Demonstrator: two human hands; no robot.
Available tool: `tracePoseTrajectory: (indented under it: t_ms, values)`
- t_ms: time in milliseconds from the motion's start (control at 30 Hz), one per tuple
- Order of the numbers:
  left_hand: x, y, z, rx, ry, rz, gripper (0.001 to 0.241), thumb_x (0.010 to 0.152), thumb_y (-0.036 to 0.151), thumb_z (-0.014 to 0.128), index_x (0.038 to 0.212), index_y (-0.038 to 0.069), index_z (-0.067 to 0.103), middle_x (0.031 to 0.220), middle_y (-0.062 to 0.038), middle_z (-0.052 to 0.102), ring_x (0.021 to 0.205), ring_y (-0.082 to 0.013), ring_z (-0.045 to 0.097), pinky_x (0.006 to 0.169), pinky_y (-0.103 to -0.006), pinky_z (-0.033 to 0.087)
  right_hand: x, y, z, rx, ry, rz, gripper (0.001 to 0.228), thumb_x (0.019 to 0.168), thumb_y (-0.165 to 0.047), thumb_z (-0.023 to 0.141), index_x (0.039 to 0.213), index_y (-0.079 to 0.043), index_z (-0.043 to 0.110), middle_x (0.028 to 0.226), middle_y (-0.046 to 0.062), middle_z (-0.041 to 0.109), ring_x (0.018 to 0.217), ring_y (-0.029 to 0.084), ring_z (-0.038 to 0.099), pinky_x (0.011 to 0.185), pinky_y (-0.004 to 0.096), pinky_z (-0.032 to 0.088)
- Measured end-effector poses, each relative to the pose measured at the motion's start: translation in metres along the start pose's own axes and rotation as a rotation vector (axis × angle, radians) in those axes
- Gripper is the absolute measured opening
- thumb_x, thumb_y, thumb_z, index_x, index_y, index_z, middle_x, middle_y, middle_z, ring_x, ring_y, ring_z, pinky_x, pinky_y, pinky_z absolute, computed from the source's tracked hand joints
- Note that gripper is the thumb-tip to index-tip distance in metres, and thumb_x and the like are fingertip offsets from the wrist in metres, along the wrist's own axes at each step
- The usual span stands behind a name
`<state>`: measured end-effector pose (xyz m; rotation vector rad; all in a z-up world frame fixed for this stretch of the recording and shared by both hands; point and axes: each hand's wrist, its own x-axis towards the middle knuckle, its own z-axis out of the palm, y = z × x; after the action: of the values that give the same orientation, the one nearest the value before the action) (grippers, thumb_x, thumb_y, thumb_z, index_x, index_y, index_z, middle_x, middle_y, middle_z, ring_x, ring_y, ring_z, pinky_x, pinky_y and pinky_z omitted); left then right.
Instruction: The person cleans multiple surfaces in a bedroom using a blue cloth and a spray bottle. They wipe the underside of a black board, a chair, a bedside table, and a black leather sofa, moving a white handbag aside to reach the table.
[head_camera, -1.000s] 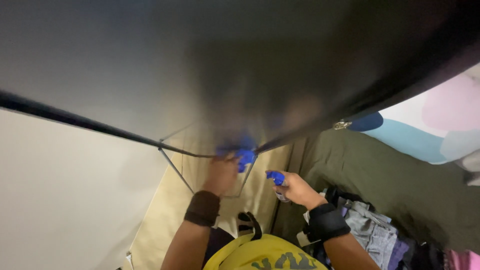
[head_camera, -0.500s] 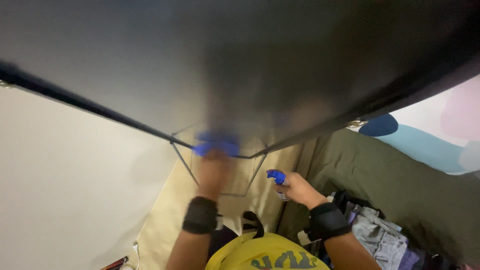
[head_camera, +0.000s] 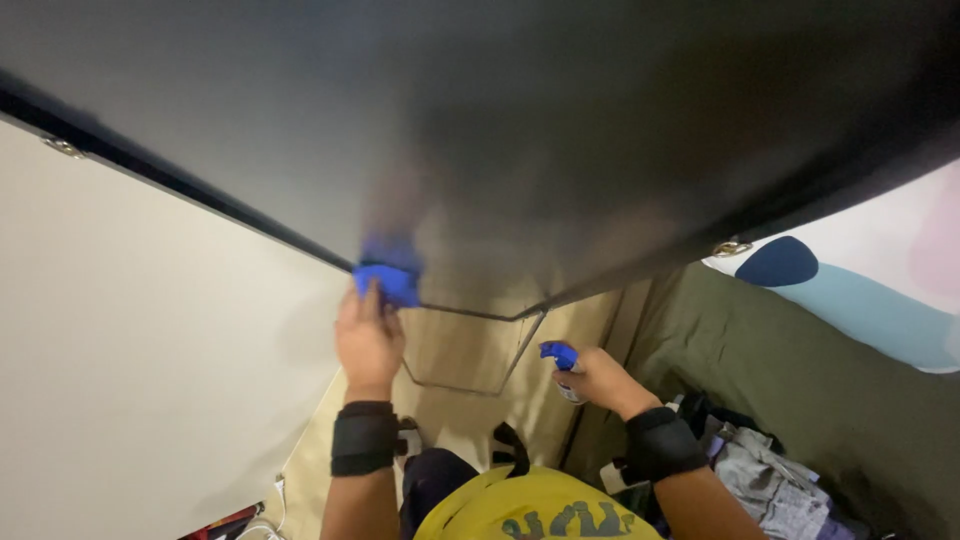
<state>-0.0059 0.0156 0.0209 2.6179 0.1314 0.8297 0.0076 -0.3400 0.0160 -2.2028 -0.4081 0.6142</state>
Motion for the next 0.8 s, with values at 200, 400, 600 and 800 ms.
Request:
tracePoseTrajectory:
  t_ms: [200,400,600,800]
  values:
    - [-0.001,0.034,0.007,-0.176,0.082,0.029,0.042,0.091,0.001,0.059,0.132,-0.003,0.062,0.143,-0.028,0.056,0.125,-0.041,0.058,0.105,-0.0478,0.052,0.001,0.014,0.005,-0.024,0.046,-0.027,0.043,0.083,-0.016,0.077,0.125,-0.014,0.068,0.086,0.018,0.072,0.075,0.031,0.068,0.074,0.04,0.054]
    - [-0.004,0.104,0.013,-0.306,-0.298,0.365,0.03,0.097,0.009,0.062,0.126,0.012,0.067,0.139,-0.017,0.063,0.119,-0.0324,0.066,0.096,-0.0461,0.054,0.001,0.029,0.005,0.02,0.047,-0.021,0.036,0.086,-0.016,0.076,0.121,-0.011,0.069,0.09,0.015,0.076,0.078,0.027,0.072,0.077,0.037,0.056]
    - [0.001,0.074,0.027,-0.136,-0.208,0.397,0.043,0.097,0.007,0.062,0.138,0.017,0.068,0.135,-0.016,0.061,0.118,-0.0332,0.064,0.097,-0.0445,0.054,0.0,0.024,0.005,-0.02,0.03,-0.015,0.043,0.084,-0.018,0.077,0.126,-0.014,0.068,0.093,0.014,0.076,0.084,0.022,0.074,0.08,0.036,0.057]
    - [0.025,0.007,-0.038,0.052,0.214,0.101,0.04,0.092,0.012,0.069,0.13,0.002,0.059,0.141,-0.031,0.052,0.126,-0.0485,0.053,0.106,-0.0573,0.044,0.004,0.01,0.001,-0.011,0.005,0.031,0.047,0.086,-0.022,0.075,0.132,-0.017,0.065,0.089,0.014,0.076,0.079,0.023,0.073,0.078,0.037,0.056]
